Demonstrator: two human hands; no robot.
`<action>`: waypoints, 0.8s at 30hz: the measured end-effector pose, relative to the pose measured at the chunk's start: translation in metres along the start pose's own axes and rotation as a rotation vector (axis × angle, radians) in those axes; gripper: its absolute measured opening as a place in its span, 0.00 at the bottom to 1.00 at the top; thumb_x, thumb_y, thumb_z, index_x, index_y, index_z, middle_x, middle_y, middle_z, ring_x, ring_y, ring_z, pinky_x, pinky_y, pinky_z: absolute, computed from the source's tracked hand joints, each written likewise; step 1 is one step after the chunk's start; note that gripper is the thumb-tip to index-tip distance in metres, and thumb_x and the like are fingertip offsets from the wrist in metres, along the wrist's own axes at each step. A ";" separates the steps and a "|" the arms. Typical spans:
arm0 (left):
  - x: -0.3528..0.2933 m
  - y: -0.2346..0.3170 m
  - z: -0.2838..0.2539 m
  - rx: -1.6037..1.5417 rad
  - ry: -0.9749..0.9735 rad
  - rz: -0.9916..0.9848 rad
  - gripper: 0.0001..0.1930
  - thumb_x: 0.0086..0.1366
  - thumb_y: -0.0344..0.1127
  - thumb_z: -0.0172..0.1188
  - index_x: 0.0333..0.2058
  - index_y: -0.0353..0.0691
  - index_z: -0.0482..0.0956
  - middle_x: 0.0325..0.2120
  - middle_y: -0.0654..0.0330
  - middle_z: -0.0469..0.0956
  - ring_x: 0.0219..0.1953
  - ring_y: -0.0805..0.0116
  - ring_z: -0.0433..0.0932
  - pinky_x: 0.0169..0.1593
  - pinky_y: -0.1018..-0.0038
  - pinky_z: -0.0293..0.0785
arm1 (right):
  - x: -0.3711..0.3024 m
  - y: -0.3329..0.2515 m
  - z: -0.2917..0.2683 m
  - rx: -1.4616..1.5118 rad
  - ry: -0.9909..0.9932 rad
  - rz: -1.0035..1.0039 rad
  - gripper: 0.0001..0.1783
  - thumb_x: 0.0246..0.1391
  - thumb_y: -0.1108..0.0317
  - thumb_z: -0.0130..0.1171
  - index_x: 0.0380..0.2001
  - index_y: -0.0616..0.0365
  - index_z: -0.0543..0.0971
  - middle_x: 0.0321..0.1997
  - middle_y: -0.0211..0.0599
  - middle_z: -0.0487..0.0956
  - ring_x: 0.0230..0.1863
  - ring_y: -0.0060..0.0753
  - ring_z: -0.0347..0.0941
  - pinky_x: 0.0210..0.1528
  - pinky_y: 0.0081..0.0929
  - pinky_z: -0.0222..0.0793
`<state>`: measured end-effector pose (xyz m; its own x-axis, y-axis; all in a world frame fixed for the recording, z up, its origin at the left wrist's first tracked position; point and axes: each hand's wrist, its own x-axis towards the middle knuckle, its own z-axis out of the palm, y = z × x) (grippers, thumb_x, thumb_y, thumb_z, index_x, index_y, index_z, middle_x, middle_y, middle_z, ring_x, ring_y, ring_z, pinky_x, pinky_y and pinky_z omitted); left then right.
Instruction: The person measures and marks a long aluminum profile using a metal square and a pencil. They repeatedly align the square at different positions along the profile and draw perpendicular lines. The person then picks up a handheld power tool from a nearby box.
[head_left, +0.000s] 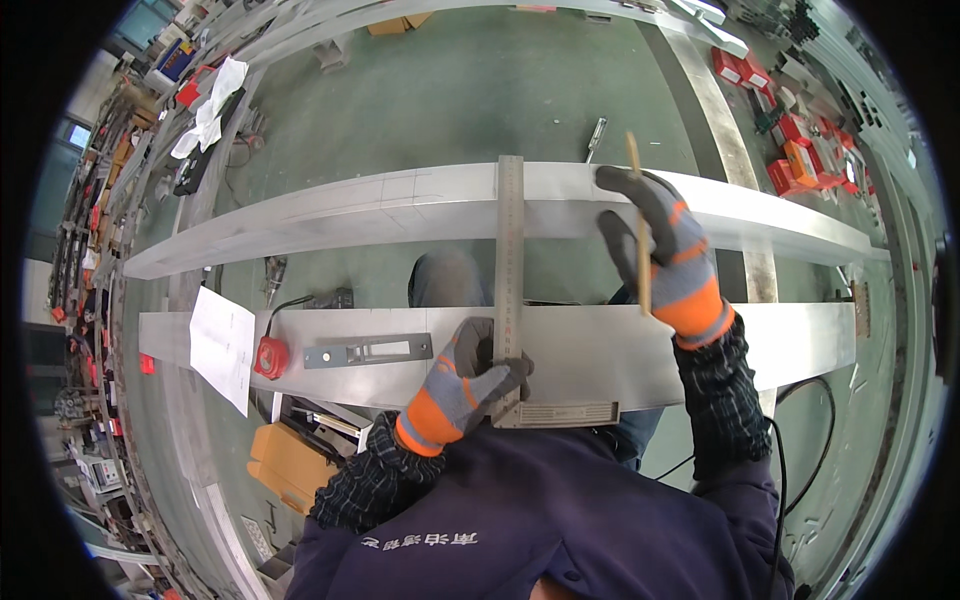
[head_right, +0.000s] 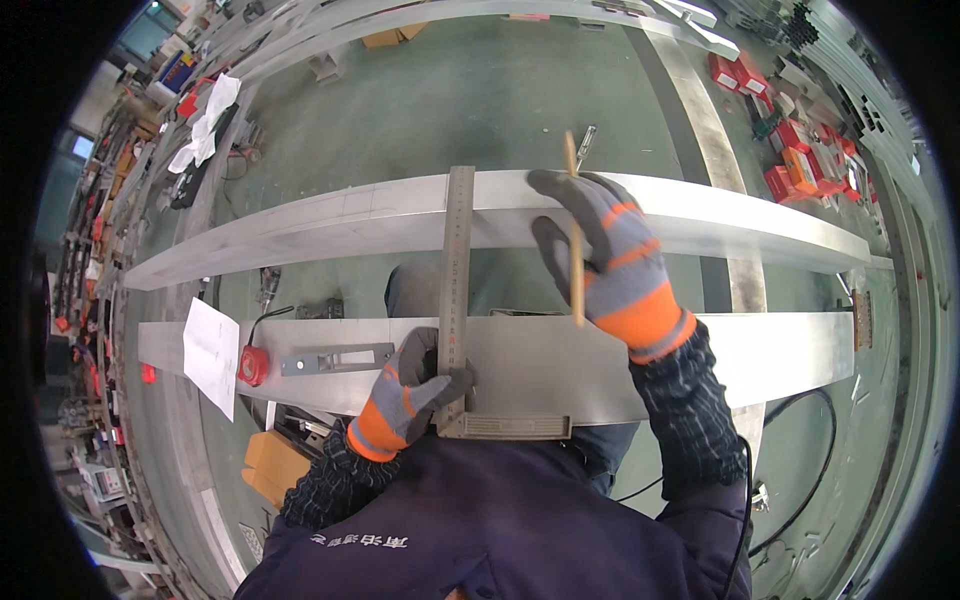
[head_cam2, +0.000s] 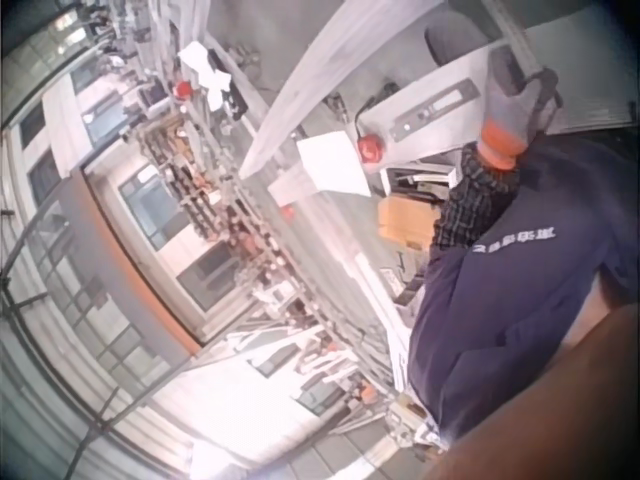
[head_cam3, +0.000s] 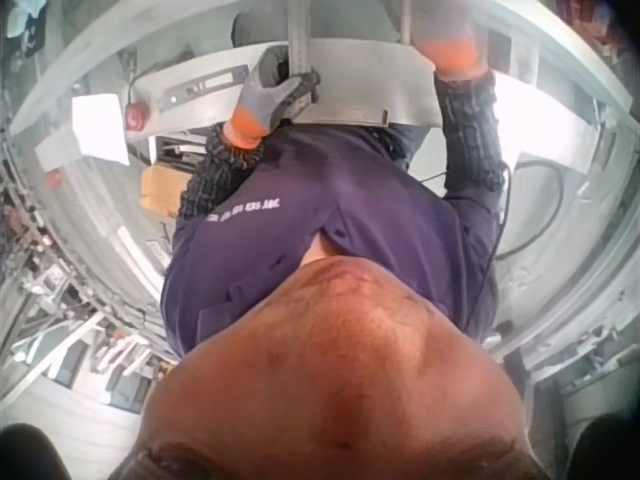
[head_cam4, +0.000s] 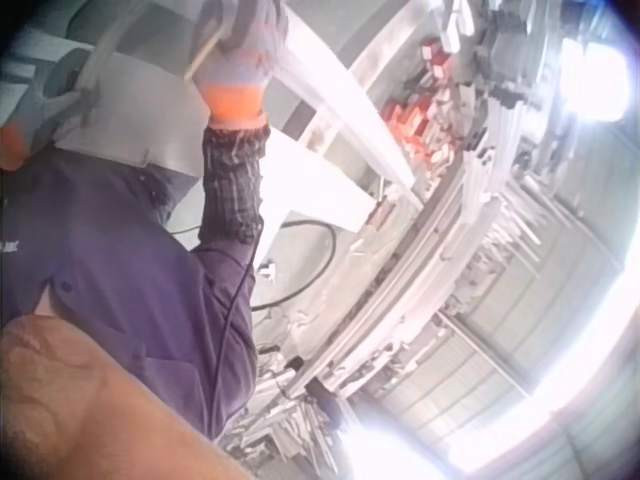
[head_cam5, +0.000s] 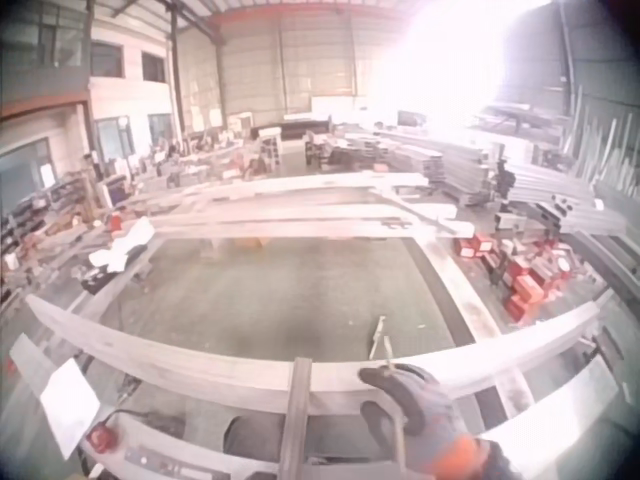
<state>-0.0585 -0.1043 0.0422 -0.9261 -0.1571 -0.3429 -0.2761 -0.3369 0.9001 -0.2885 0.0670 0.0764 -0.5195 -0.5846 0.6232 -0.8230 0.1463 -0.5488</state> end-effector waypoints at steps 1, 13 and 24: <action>-0.001 0.001 0.001 -0.002 -0.003 -0.003 0.22 0.68 0.30 0.66 0.56 0.29 0.69 0.39 0.53 0.81 0.39 0.67 0.82 0.44 0.67 0.82 | 0.010 0.006 0.006 -0.006 -0.061 0.011 0.22 0.58 0.70 0.68 0.55 0.59 0.80 0.51 0.48 0.83 0.54 0.56 0.77 0.62 0.43 0.72; 0.021 0.005 -0.021 0.043 -0.163 -0.071 0.26 0.73 0.27 0.56 0.66 0.33 0.60 0.46 0.51 0.79 0.47 0.63 0.82 0.52 0.64 0.82 | 0.056 0.049 0.071 -0.058 -0.442 0.047 0.29 0.52 0.62 0.69 0.59 0.51 0.78 0.50 0.45 0.83 0.54 0.54 0.78 0.61 0.46 0.71; 0.129 0.030 -0.026 0.021 0.009 0.056 0.15 0.78 0.35 0.55 0.56 0.31 0.75 0.41 0.55 0.85 0.40 0.69 0.84 0.42 0.72 0.83 | 0.060 0.047 0.071 0.031 -0.397 0.067 0.28 0.49 0.63 0.72 0.55 0.55 0.80 0.50 0.47 0.83 0.50 0.56 0.80 0.60 0.46 0.73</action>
<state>-0.1799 -0.1587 0.0178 -0.9380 -0.1832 -0.2942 -0.2294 -0.3082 0.9233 -0.3417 -0.0181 0.0480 -0.4378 -0.8383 0.3249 -0.7796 0.1740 -0.6016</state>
